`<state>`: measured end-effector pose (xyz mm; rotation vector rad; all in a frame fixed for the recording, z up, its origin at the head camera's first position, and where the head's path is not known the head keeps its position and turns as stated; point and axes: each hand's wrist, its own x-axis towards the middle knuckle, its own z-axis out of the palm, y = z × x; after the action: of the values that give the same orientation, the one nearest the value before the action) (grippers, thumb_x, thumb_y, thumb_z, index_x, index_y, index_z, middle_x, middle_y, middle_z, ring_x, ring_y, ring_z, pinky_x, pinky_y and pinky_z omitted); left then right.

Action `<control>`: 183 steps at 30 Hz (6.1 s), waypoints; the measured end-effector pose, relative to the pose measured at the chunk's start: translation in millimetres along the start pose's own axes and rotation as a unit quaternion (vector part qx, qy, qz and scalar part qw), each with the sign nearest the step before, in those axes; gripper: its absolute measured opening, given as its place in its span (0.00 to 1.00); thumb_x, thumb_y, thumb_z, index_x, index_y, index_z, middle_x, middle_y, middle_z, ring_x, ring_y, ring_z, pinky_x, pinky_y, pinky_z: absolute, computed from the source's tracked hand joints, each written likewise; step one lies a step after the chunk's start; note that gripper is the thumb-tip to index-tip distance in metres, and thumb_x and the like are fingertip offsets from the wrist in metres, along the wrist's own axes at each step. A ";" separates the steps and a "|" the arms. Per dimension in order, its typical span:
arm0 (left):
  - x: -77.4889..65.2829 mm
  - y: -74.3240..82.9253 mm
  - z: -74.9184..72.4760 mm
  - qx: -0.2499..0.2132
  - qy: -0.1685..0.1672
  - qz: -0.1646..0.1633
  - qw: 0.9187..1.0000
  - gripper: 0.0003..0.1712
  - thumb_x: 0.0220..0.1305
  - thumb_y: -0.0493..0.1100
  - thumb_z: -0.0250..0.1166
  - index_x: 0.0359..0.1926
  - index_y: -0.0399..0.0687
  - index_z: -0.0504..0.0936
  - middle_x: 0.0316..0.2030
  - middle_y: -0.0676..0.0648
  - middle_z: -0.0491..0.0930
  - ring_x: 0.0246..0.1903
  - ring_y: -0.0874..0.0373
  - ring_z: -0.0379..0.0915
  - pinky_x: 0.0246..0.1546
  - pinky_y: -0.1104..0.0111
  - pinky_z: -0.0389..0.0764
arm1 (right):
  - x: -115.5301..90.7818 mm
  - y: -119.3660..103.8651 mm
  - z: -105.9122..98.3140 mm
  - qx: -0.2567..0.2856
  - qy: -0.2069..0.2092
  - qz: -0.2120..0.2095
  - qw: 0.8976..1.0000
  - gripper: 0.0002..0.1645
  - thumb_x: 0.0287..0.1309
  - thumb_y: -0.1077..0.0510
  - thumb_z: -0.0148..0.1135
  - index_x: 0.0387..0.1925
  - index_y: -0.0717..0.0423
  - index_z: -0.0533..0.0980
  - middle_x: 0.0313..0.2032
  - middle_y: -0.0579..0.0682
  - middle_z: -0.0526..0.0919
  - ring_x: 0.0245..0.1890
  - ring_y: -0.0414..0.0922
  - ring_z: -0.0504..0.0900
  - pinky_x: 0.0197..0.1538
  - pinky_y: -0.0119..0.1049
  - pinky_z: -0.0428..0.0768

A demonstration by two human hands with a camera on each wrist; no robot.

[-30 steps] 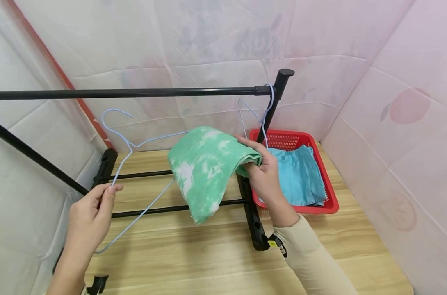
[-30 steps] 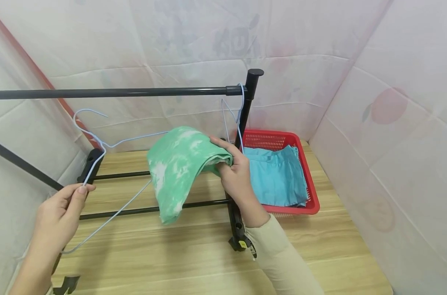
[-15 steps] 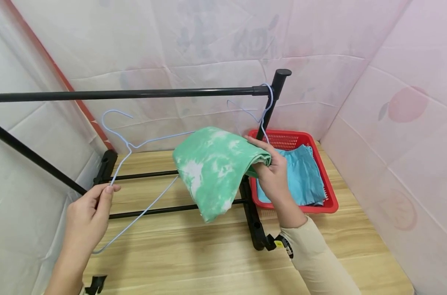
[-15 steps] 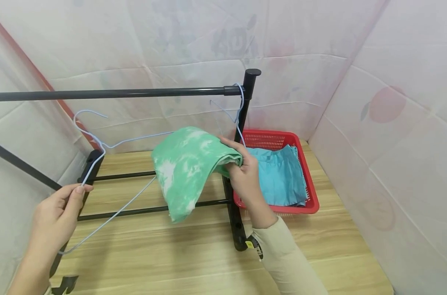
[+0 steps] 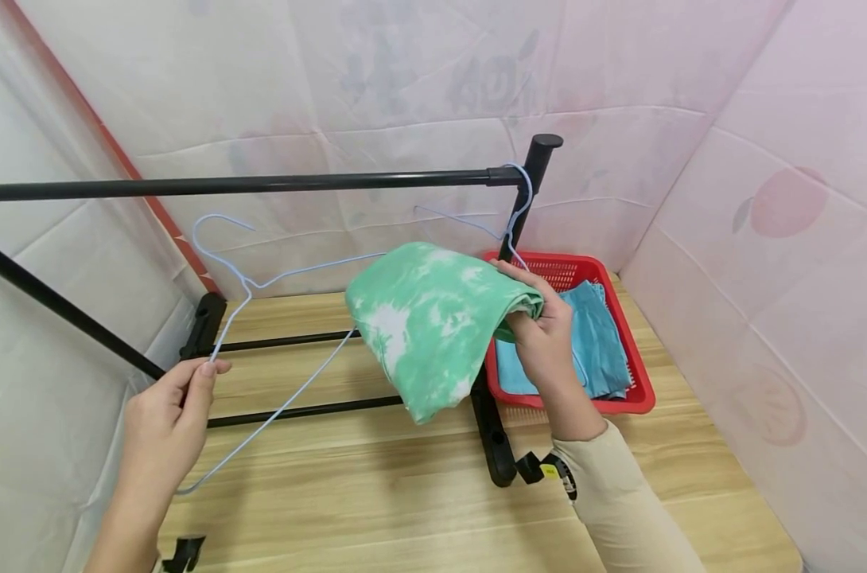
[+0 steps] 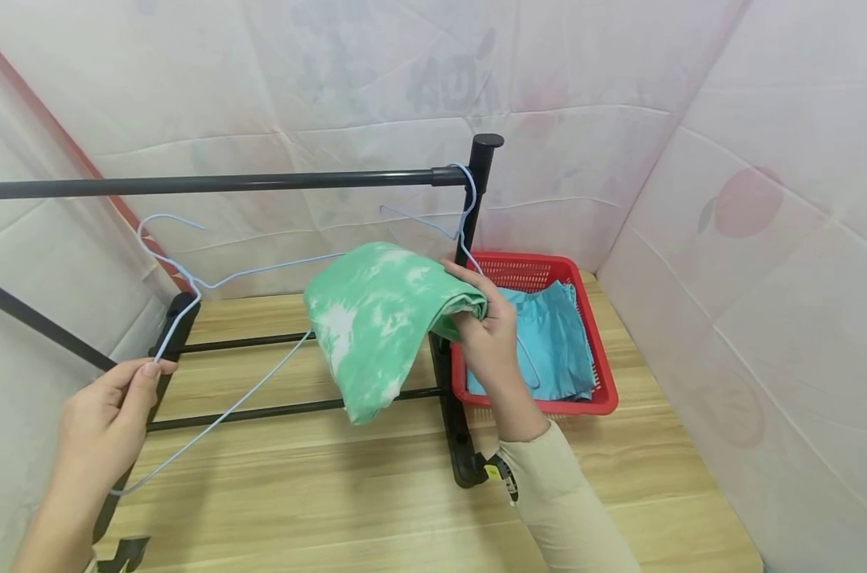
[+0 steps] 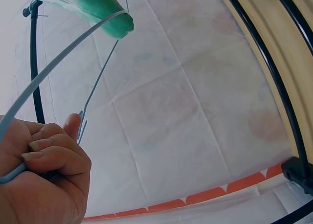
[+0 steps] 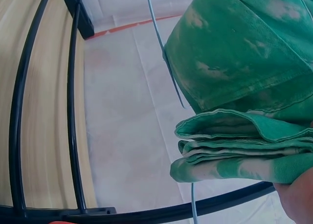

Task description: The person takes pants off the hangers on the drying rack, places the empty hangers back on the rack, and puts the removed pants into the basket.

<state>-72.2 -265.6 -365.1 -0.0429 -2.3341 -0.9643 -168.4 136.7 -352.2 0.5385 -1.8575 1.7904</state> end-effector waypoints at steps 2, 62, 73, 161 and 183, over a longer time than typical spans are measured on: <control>-0.5 -0.3 -0.6 -0.004 -0.001 -0.010 1.000 0.10 0.73 0.39 0.59 0.41 0.45 0.88 0.12 0.57 0.62 0.10 0.69 0.53 0.13 0.74 0.57 | -0.1 0.0 -1.0 0.000 0.004 -0.001 1.000 0.20 0.67 0.69 0.58 0.59 0.61 0.78 0.58 0.56 0.82 0.55 0.45 0.82 0.53 0.32 0.81; 6.1 2.7 9.5 -0.028 -0.013 -0.032 0.999 0.11 0.75 0.41 0.58 0.45 0.45 0.87 0.15 0.55 0.66 0.10 0.68 0.55 0.12 0.73 0.57 | -32.8 -30.5 -91.4 -0.097 -0.101 -0.107 0.984 0.31 0.46 0.86 0.40 0.51 0.76 0.78 0.55 0.58 0.83 0.60 0.46 0.79 0.46 0.26 0.76; 8.6 4.6 13.0 -0.036 -0.016 -0.027 0.999 0.11 0.75 0.41 0.57 0.44 0.45 0.87 0.16 0.55 0.67 0.11 0.68 0.55 0.12 0.73 0.58 | -34.7 -47.6 -113.1 0.000 -0.104 -0.132 0.986 0.28 0.45 0.87 0.36 0.48 0.86 0.74 0.53 0.66 0.82 0.58 0.49 0.81 0.48 0.25 0.79; -2.8 1.5 18.2 -0.037 -0.037 -0.028 0.998 0.11 0.75 0.41 0.58 0.44 0.46 0.87 0.14 0.55 0.64 0.11 0.67 0.54 0.13 0.73 0.58 | 52.0 -9.3 -194.3 -0.438 -0.128 -0.127 0.880 0.31 0.52 0.77 0.53 0.54 0.51 0.83 0.44 0.53 0.87 0.29 0.33 0.69 0.35 0.24 0.64; -1.9 -0.9 22.3 -0.031 -0.054 -0.011 0.998 0.12 0.75 0.41 0.57 0.44 0.44 0.86 0.13 0.56 0.60 0.11 0.67 0.52 0.15 0.72 0.58 | 33.2 82.2 -151.9 -0.447 -0.134 -0.047 0.883 0.33 0.54 0.73 0.64 0.61 0.49 0.78 0.61 0.54 0.79 0.63 0.57 0.75 0.61 0.61 0.73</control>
<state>-82.6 -251.4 -379.0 -0.0967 -2.4060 -1.0696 -231.7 294.8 -396.4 0.4993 -2.5088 0.6467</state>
